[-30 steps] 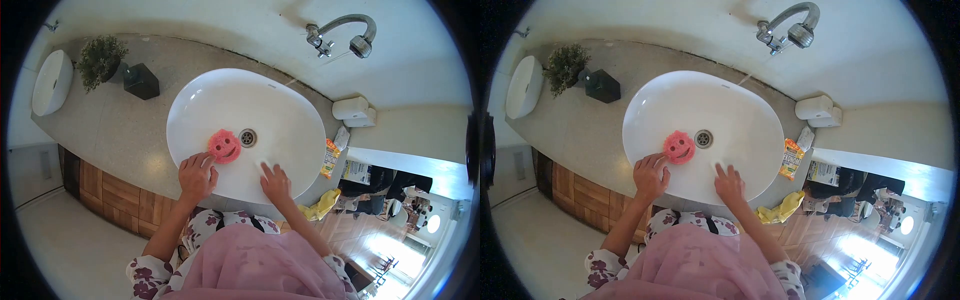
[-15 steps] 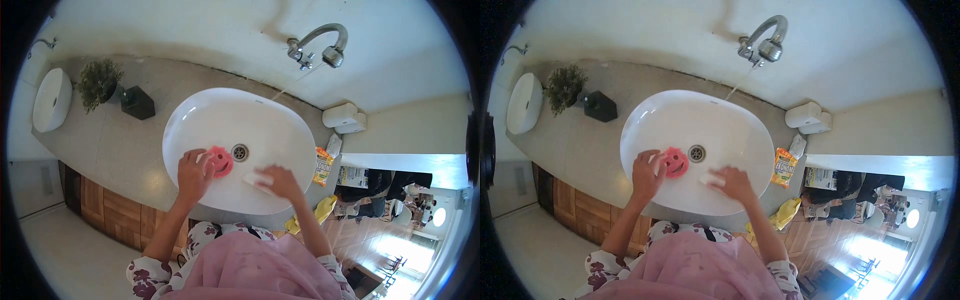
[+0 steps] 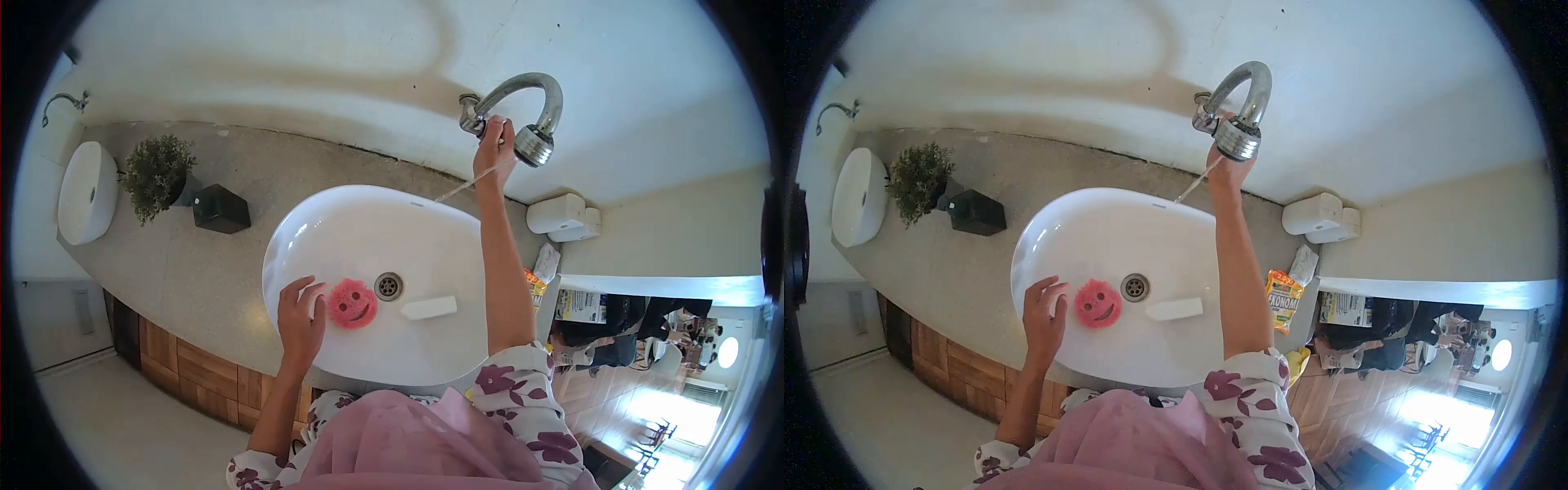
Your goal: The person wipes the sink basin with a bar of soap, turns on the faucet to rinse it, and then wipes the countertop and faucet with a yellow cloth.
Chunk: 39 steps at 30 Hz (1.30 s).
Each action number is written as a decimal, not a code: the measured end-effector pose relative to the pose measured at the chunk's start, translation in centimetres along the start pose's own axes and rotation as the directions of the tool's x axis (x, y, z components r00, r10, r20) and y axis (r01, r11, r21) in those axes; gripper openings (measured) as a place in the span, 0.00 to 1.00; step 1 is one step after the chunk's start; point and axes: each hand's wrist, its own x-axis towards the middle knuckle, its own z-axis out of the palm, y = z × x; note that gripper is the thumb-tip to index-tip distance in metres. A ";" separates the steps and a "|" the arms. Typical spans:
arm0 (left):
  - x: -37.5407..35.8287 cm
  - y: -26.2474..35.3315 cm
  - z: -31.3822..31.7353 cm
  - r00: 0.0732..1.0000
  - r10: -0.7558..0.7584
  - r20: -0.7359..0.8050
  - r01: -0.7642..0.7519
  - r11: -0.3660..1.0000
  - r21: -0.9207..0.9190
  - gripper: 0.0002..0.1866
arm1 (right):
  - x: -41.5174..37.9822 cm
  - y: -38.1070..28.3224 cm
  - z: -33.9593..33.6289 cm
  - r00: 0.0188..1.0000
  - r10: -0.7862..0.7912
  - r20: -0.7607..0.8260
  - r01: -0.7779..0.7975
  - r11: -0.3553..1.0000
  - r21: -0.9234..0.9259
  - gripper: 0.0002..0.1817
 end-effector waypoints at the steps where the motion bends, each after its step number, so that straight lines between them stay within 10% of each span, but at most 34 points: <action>1: 0.2 -0.1 0.0 1.000 -0.001 0.003 0.001 1.000 -0.001 0.11 | 0.1 0.3 -0.3 0.986 0.167 0.024 -0.167 0.951 0.259 0.11; 2: 0.4 0.0 -0.1 1.000 -0.011 -0.005 0.011 1.000 0.002 0.11 | 0.2 0.5 -0.4 0.944 0.317 0.091 -0.319 0.809 0.494 0.15; 6: 0.9 0.0 -0.1 1.000 -0.001 -0.001 0.001 1.000 0.010 0.11 | -0.4 -1.6 -0.1 0.958 0.281 0.063 -0.284 0.885 0.370 0.16; 8: 1.2 0.2 -0.1 1.000 0.003 0.003 -0.003 1.000 0.015 0.11 | -0.2 -3.1 0.1 0.997 -0.051 0.050 0.054 0.996 -0.069 0.22; 11: 1.1 0.3 -0.1 1.000 -0.009 0.011 0.009 1.000 0.011 0.11 | -1.0 -6.3 0.4 0.997 -0.051 0.057 0.065 0.957 -0.283 0.22; 33: 1.0 1.0 0.8 0.999 0.021 0.045 -0.021 1.000 0.000 0.12 | 0.2 -2.6 -1.3 0.976 0.132 0.172 -0.064 0.934 -0.352 0.22; 39: 5.5 3.0 2.4 0.984 0.174 0.020 -0.175 0.985 0.014 0.12 | -0.6 -4.3 -1.5 0.957 -0.162 0.242 0.191 0.977 -0.100 0.23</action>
